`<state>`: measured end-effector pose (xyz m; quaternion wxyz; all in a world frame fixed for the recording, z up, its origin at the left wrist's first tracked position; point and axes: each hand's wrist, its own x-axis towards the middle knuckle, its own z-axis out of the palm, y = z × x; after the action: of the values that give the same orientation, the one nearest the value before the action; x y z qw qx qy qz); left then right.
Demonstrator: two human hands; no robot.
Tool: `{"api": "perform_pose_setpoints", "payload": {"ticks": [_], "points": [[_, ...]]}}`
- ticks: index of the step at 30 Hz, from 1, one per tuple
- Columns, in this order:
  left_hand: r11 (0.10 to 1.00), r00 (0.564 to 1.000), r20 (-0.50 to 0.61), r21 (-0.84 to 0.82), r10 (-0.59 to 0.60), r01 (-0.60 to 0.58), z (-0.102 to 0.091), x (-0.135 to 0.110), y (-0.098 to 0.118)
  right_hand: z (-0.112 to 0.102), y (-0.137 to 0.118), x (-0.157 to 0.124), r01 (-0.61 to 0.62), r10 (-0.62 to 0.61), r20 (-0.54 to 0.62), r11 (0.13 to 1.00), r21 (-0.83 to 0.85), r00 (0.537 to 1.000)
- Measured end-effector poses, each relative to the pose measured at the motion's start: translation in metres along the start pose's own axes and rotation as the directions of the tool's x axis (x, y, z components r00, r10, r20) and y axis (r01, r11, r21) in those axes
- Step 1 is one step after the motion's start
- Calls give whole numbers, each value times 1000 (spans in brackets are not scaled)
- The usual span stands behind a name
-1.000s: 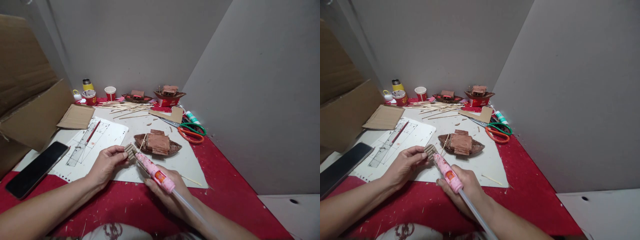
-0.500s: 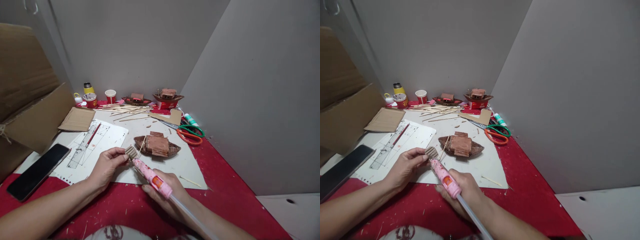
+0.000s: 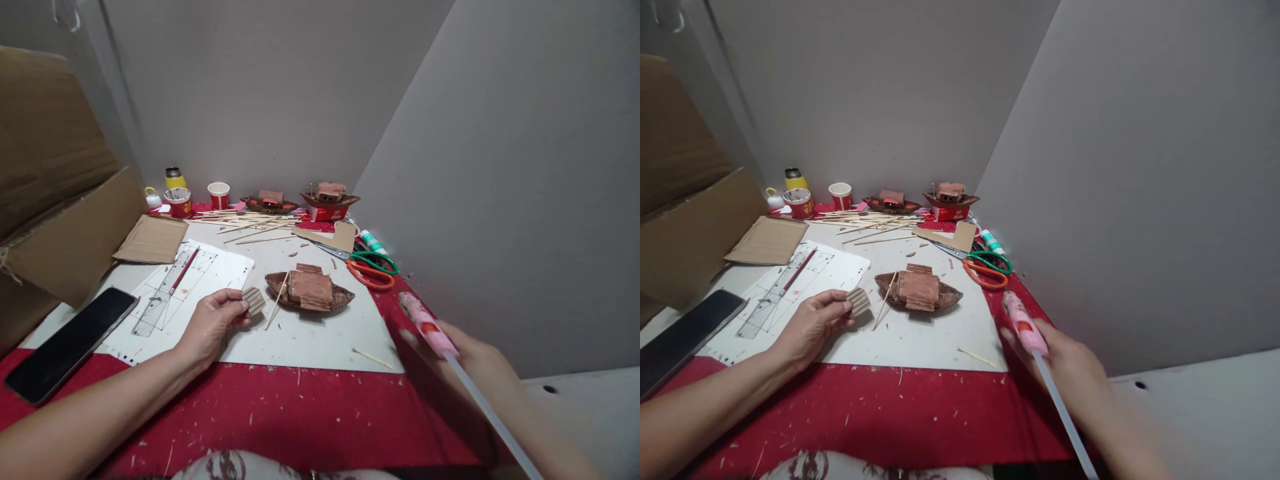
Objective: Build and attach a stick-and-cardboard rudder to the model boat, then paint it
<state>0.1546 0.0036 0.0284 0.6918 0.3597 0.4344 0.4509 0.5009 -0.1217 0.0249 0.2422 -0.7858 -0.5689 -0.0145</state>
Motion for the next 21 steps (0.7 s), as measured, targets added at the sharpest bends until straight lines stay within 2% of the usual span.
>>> {"api": "perform_pose_setpoints", "payload": {"ticks": [1,4,8,11,14,16,18,21], "points": [[1000,1000,2,17,1,-1,0,0,-1,-1,10,6,-13,21,115,998,-64,993],[997,1000,7,82,7,-8,0,0,-3,-1,36,23,-58,102,252,982,-178,962],[992,1000,-5,127,12,-11,-1,2,-6,1,60,36,-70,128,336,982,-178,933],[991,1000,-11,135,6,-4,-2,4,-7,-8,60,38,-58,103,352,989,-137,930],[989,1000,-9,145,29,-28,-2,5,-8,-24,33,29,-27,56,247,992,-121,967],[981,998,-6,180,70,-68,-2,6,-8,-32,3,19,72,-72,176,997,6,982],[965,993,-1,234,118,-114,-3,7,-7,-32,-30,10,186,-209,135,969,163,969],[944,987,11,291,158,-155,-3,7,-5,-21,-70,6,374,-409,89,888,267,908]]}}
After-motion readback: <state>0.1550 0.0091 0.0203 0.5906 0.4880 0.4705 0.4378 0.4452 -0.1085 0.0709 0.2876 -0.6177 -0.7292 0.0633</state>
